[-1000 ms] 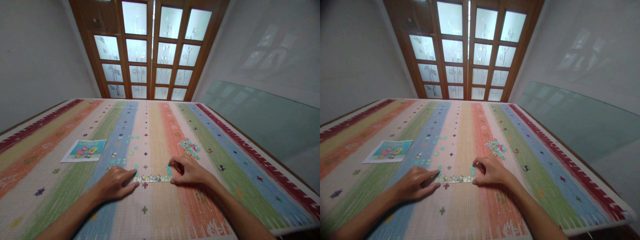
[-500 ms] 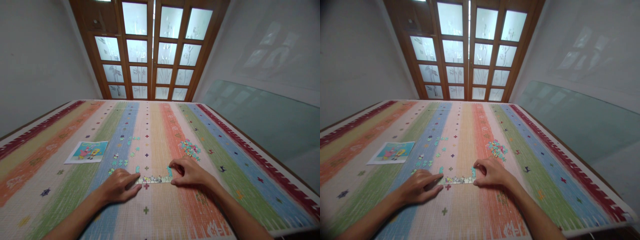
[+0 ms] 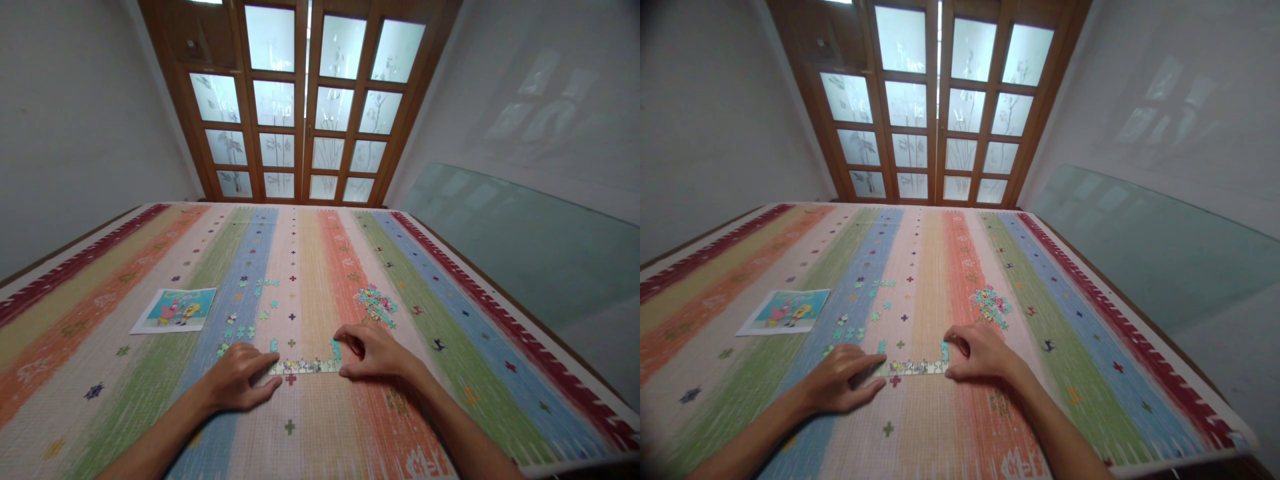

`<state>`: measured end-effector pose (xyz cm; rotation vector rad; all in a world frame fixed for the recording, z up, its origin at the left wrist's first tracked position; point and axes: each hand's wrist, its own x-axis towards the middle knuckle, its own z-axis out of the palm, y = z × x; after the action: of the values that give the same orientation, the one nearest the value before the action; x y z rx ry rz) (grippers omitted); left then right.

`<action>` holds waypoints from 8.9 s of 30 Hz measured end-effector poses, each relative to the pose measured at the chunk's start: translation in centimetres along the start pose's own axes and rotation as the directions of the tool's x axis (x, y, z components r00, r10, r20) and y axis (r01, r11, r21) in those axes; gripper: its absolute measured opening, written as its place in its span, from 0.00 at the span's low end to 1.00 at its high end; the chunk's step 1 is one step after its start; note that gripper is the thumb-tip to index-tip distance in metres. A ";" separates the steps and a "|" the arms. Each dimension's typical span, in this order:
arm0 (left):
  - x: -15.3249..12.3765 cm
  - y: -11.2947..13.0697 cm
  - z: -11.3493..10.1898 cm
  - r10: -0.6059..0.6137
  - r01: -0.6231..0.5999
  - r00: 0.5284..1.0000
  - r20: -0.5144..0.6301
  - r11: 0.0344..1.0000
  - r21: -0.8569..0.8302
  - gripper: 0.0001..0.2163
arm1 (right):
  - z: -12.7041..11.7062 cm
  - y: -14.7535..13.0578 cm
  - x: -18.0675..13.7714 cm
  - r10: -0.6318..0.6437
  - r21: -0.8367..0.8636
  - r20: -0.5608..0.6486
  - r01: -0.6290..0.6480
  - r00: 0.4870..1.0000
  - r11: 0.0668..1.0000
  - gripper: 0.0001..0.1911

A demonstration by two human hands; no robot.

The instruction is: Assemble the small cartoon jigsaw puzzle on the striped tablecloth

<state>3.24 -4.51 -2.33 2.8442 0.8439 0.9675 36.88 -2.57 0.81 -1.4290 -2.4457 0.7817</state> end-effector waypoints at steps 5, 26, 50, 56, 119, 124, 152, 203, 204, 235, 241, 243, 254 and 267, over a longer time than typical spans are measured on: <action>0.3 0.1 0.0 0.017 -0.017 1.000 0.009 1.000 -0.018 0.09 | 0.0 -0.1 0.0 0.021 -0.016 -0.002 -0.021 1.000 1.000 0.30; -0.3 -3.2 -3.7 -0.200 0.199 0.980 0.019 0.979 0.033 0.10 | -0.2 -0.2 0.0 0.056 -0.004 0.013 -0.056 0.998 0.998 0.30; -2.4 -7.5 -7.0 -0.601 0.602 0.740 0.300 0.792 0.101 0.19 | -0.3 -0.2 -0.1 0.034 0.058 0.018 -0.035 0.999 0.998 0.27; -2.2 -7.3 -6.9 -0.600 0.602 0.732 0.322 0.791 0.105 0.20 | -0.3 -0.3 0.0 0.039 0.051 0.006 -0.039 0.999 0.998 0.24; 3.0 -3.9 -3.7 -0.539 0.634 0.772 0.337 0.692 -0.345 0.13 | 0.1 0.1 0.1 -0.048 0.021 -0.032 0.049 0.998 0.999 0.19; 4.1 -3.8 -2.8 -0.467 0.585 0.797 0.382 0.755 -0.296 0.12 | 0.1 0.1 0.1 -0.028 -0.010 -0.042 0.028 0.999 1.000 0.20; 3.1 -4.1 -0.9 -0.306 0.374 0.912 0.273 0.893 -0.250 0.10 | 0.3 0.4 0.1 -0.041 0.020 -0.044 0.042 0.998 0.999 0.19; 1.8 -3.6 -2.3 -0.257 0.321 0.919 0.299 0.928 -0.190 0.18 | 0.0 -0.1 -0.1 -0.037 0.023 -0.043 0.038 0.998 0.999 0.23; 1.8 -3.6 -2.3 -0.253 0.316 0.921 0.297 0.930 -0.189 0.18 | 0.1 0.0 -0.1 -0.039 0.021 -0.045 0.040 0.998 0.999 0.22; 1.8 -3.4 -1.8 -0.268 0.318 0.924 0.271 0.935 -0.159 0.11 | -0.1 -0.2 -0.2 -0.020 0.010 -0.027 0.021 0.999 1.000 0.23; 1.8 -3.4 -1.9 -0.258 0.308 0.924 0.281 0.939 -0.152 0.11 | -0.1 -0.4 -0.2 -0.025 0.032 -0.035 0.026 0.999 0.999 0.22; 1.8 -3.4 -1.9 -0.257 0.309 0.924 0.282 0.938 -0.157 0.11 | -0.1 -0.4 -0.1 -0.029 0.033 -0.037 0.030 0.999 0.999 0.22; 2.1 -3.9 -2.0 -0.308 0.349 0.925 0.223 0.920 -0.178 0.13 | -0.1 -0.3 -0.2 -0.030 0.025 -0.041 0.031 0.999 0.999 0.22; 3.9 -10.2 -2.0 -0.621 0.611 0.775 0.116 0.783 0.117 0.17 | 0.1 0.3 0.0 -0.041 0.042 -0.087 0.045 0.995 0.998 0.20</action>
<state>-0.25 5.85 -0.44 2.3456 1.6661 0.6237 37.02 -2.55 0.55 -1.3610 -2.3716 0.7436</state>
